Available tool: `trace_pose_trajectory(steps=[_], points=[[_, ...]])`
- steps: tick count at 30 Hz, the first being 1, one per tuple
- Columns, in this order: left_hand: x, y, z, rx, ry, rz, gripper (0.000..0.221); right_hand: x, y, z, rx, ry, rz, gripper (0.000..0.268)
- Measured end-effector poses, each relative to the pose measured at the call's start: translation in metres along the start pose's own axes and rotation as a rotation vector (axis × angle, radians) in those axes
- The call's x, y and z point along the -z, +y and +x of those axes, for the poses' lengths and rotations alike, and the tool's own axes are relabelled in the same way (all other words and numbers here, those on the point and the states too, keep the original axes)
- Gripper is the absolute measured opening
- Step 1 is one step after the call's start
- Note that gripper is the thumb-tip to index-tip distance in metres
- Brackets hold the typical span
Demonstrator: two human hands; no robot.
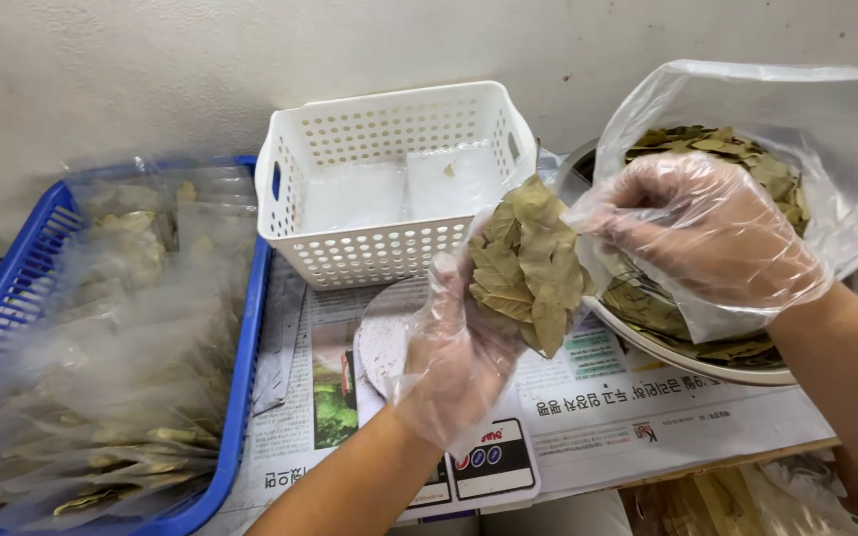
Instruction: Weighing and packaging dried bay leaves into small plastic bags at a workstation.
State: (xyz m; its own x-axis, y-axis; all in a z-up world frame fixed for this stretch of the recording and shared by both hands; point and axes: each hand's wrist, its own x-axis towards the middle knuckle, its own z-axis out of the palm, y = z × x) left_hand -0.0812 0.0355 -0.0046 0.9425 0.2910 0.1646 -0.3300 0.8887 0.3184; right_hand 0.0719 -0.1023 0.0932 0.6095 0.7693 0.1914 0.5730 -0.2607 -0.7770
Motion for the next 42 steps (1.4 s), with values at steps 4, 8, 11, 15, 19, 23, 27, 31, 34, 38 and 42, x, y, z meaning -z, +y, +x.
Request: trace_pose_trajectory(steps=[4,8,11,15,19,23,27,31,34,38,42], points=[[0.015,0.022,-0.022,-0.036,0.176,0.103,0.056,-0.020,-0.011,0.007,-0.076,0.066,0.033,0.020],[0.018,0.052,-0.040,-0.195,0.156,0.620,0.058,-0.045,-0.027,0.004,0.300,0.026,0.505,0.020],[0.027,0.071,-0.043,-0.548,0.118,0.968,0.081,-0.061,-0.033,0.006,0.389,-0.018,0.789,0.020],[0.026,0.080,-0.053,-0.824,0.048,1.133,0.073,-0.074,-0.026,0.009,0.482,-0.178,0.911,0.018],[0.039,0.080,-0.053,-1.026,0.129,1.262,0.064,-0.084,-0.005,0.011,0.279,-0.307,0.879,0.020],[0.048,0.079,-0.050,-1.051,0.124,1.343,0.058,-0.106,0.018,0.023,0.075,-0.171,0.781,0.027],[0.059,0.081,-0.040,-1.088,0.137,1.308,0.066,-0.131,0.028,0.022,-0.151,-0.078,0.809,0.029],[0.056,0.084,-0.041,-1.057,0.166,1.336,0.059,-0.138,0.045,0.025,-0.043,0.035,0.553,0.031],[0.055,0.085,-0.040,-1.055,0.188,1.353,0.056,-0.143,0.063,0.026,-0.036,0.111,0.251,0.026],[0.055,0.087,-0.040,-1.052,0.194,1.385,0.051,-0.157,0.067,0.022,-0.110,0.132,0.005,0.021],[0.051,0.091,-0.043,-1.058,0.202,1.392,0.048,-0.183,0.066,0.021,-0.120,0.161,-0.056,0.020]])
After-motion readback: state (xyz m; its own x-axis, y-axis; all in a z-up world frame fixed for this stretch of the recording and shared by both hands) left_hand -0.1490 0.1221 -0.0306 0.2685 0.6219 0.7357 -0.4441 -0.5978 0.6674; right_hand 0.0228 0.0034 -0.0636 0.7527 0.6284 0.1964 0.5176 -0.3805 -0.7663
